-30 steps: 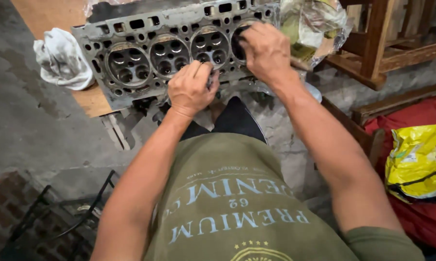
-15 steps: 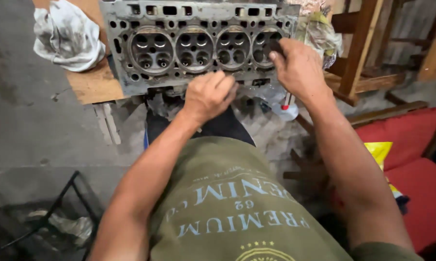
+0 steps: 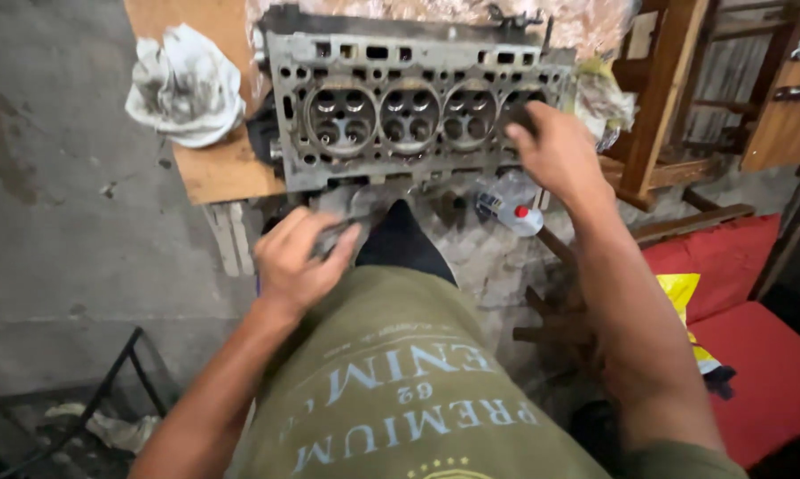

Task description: Cleaning carbon deposits from an engine cylinder head using a scraper and a cloth

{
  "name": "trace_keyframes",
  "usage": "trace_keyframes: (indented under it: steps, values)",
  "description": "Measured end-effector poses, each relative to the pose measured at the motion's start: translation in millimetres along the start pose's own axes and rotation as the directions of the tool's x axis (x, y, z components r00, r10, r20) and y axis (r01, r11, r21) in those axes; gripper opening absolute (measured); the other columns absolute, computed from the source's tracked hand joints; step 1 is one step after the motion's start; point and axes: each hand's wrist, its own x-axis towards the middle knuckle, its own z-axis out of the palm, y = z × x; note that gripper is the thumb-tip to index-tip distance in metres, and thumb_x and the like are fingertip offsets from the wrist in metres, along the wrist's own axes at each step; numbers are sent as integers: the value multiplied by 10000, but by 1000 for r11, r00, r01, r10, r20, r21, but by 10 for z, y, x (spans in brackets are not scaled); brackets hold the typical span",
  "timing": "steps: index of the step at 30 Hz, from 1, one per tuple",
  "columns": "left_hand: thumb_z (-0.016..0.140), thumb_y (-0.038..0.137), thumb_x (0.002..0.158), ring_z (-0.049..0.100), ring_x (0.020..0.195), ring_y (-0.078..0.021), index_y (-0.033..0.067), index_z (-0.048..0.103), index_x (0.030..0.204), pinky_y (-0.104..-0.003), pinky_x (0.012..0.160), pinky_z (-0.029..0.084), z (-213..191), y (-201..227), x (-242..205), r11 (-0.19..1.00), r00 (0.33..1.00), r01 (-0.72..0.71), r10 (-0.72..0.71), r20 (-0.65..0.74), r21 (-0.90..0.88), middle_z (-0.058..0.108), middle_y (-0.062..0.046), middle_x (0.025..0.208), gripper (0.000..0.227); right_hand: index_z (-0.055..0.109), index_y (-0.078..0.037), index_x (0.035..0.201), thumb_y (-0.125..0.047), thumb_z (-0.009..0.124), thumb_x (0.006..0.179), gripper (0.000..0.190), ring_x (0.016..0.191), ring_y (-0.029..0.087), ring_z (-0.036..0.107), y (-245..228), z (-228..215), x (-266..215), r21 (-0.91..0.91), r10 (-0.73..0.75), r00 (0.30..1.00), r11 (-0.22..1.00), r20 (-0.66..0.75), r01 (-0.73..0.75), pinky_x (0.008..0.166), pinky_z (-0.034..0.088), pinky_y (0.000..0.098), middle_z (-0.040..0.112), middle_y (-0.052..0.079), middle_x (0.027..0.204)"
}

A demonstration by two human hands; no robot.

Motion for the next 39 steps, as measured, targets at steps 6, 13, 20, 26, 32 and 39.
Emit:
trace_keyframes:
  steps: [6,13,20,26,32,39]
  values:
    - [806,32,843,648,854,-207,10,696,956,-314,800,545,-654,415,-71,827,839,524,-542,-45,-202,690,-120,927,159,625,34,1250,-40,621,1040,222,1058,348,669,1053,-73,382,406,148,934,914,-325,-3,922,552,501,703,200,1147]
    - [794,139,835,613,886,-152,43,657,995,-271,840,490,-810,659,-126,748,726,637,-663,-181,-185,673,-80,950,232,556,-69,1175,-93,624,936,250,454,171,657,2018,453,1841,823,399,872,568,-284,8,319,535,312,650,113,811]
    - [832,145,803,649,944,-156,47,646,1058,-266,913,529,-793,942,-425,702,634,684,-707,-314,-200,684,-95,1012,330,713,-148,1104,-314,871,712,454,774,165,689,2761,1355,2866,521,394,858,834,-328,-183,649,569,353,753,18,920]
    - [837,118,784,677,952,-174,13,682,1096,-289,881,557,-831,1038,-587,683,601,708,-716,-354,-179,711,-109,1029,363,706,-102,1143,-171,862,848,341,656,114,663,3342,1895,3281,521,263,822,852,-504,47,449,511,302,708,32,836]
    - [850,57,749,724,918,-169,1,690,1171,-254,871,615,-680,1182,-312,646,662,647,-739,-122,-404,751,-132,1031,455,730,72,1237,171,676,960,299,683,180,544,1856,567,1579,721,310,654,372,-690,585,512,404,312,620,142,951]
    - [817,18,801,780,837,-260,26,767,1033,-426,776,619,-478,1539,243,745,882,470,-369,295,-474,802,-129,905,238,520,26,1431,-456,854,751,897,1231,408,592,-653,341,-395,835,-468,771,117,-432,538,1011,528,528,563,262,1374]
